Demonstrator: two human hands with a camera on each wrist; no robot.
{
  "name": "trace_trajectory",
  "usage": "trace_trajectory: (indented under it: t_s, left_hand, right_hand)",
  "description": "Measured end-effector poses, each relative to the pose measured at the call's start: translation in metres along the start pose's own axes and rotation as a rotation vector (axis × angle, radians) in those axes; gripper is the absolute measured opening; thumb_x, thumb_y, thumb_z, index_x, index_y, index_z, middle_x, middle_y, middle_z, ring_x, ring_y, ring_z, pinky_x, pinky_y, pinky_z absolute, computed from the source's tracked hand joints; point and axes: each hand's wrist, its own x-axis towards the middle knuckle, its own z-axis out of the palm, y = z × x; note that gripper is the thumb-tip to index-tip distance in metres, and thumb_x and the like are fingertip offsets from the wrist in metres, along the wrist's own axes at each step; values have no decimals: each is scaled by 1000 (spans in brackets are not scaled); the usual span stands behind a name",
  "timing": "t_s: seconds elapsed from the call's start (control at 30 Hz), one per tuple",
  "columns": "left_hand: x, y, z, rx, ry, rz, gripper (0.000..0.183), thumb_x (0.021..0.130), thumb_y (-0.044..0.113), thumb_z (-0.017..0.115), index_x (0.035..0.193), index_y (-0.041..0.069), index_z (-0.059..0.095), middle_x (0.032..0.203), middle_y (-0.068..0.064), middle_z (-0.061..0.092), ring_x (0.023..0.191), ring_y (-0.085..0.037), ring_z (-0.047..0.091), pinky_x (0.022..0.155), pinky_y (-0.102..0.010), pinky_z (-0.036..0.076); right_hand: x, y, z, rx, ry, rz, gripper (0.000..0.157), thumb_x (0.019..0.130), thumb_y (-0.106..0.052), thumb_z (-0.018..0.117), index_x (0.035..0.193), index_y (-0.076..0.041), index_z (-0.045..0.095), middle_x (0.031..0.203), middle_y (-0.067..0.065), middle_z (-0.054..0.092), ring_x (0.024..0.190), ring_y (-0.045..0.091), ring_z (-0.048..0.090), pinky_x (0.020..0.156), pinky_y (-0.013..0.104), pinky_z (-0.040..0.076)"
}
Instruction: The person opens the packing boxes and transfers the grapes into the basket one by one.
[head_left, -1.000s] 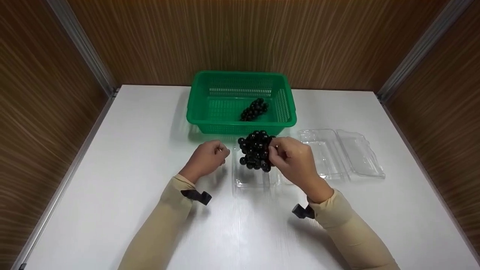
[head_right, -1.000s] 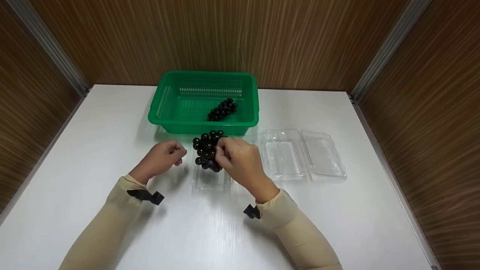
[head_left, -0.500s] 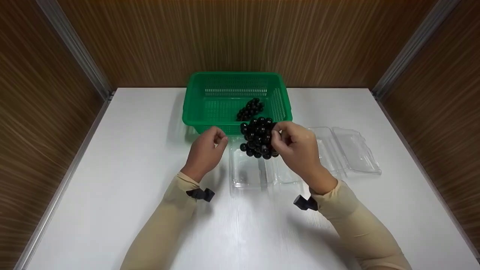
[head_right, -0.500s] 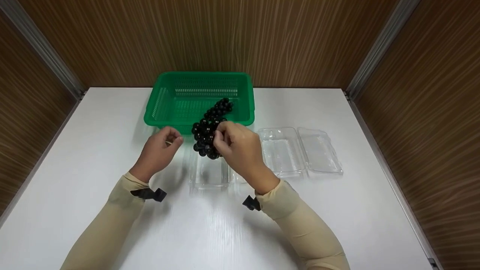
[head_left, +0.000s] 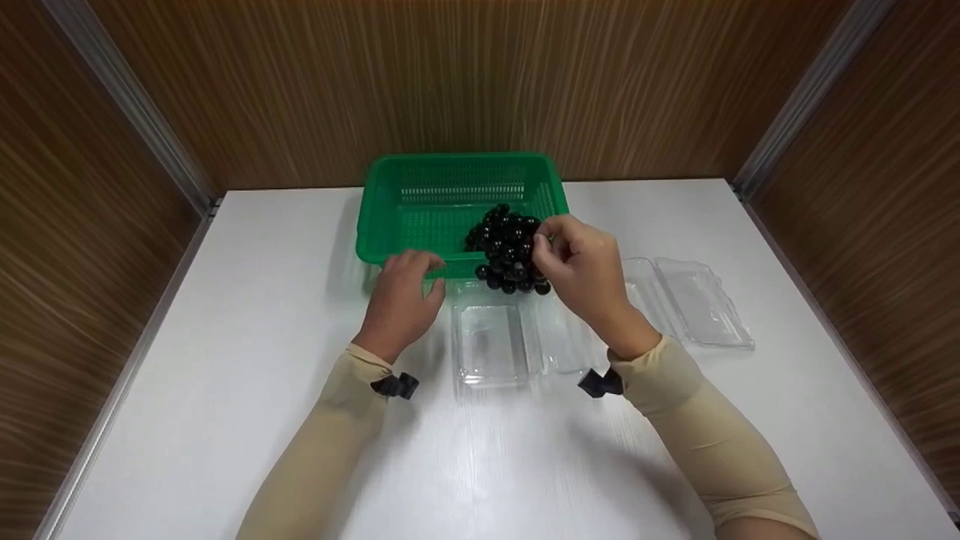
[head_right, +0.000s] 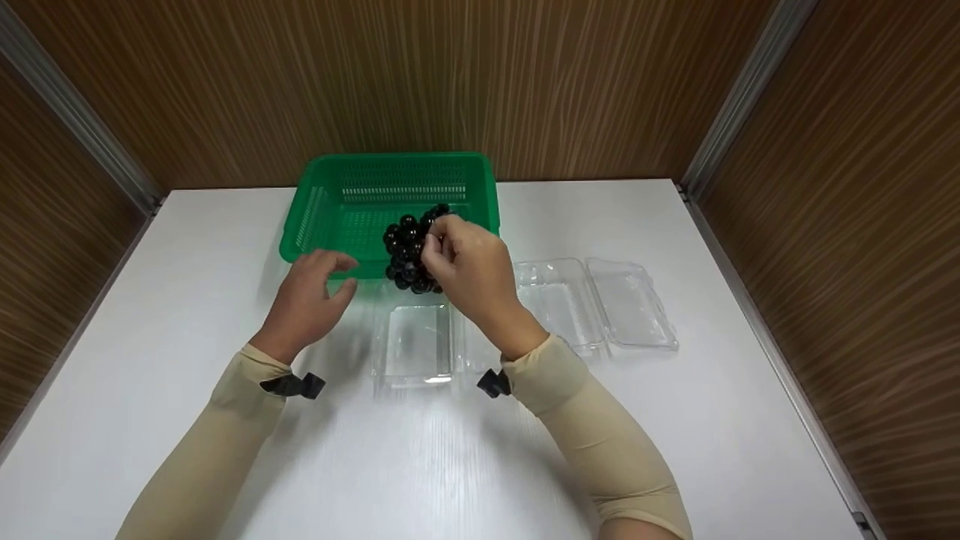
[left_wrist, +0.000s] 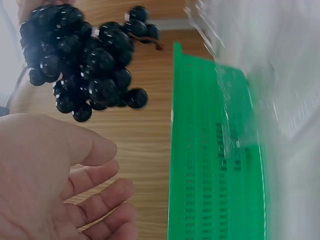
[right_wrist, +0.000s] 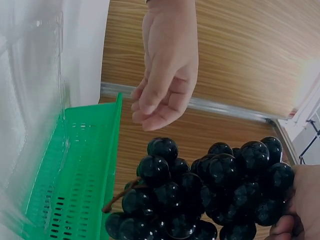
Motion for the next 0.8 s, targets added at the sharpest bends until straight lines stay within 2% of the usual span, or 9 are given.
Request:
trace_trajectory:
  t_s: [0.27, 0.37, 0.5, 0.6, 0.8]
  left_hand:
    - [2, -8, -6, 146, 33, 59, 31, 98, 11, 64, 128, 3, 67, 123, -15, 63, 121, -33, 54, 104, -47, 44]
    - [4, -11, -7, 210, 37, 88, 34, 98, 10, 63, 130, 2, 67, 126, -16, 62, 126, -34, 52, 109, -47, 41]
    - [9, -13, -7, 235, 38, 121, 39, 97, 10, 63, 134, 1, 64, 132, -18, 59, 133, -36, 47, 117, -48, 34]
    - [12, -14, -6, 232, 12, 112, 43, 98, 14, 65, 139, 1, 61, 138, -20, 57, 139, -37, 43, 120, -50, 30]
    - [17, -19, -1, 263, -93, 39, 52, 101, 30, 64, 147, 6, 56, 149, -21, 49, 145, -37, 37, 122, -52, 26]
  right_hand:
    - [12, 1, 6, -4, 0, 3, 10, 94, 0, 64, 86, -2, 67, 62, 2, 54, 55, 9, 44, 51, 19, 35]
    - [18, 2, 8, -12, -16, 4, 9, 95, -1, 64, 86, -2, 67, 63, 3, 55, 56, 9, 45, 52, 19, 36]
    - [27, 6, 12, -30, -28, -5, 10, 96, -3, 63, 87, -3, 67, 64, 4, 56, 56, 10, 45, 52, 21, 36]
    - [34, 11, 15, -41, -40, -1, 10, 97, -4, 63, 87, -4, 67, 65, 4, 56, 56, 11, 45, 53, 22, 36]
    - [49, 24, 23, -62, -72, 37, 11, 98, -8, 62, 90, -4, 68, 68, 5, 59, 59, 12, 49, 55, 24, 39]
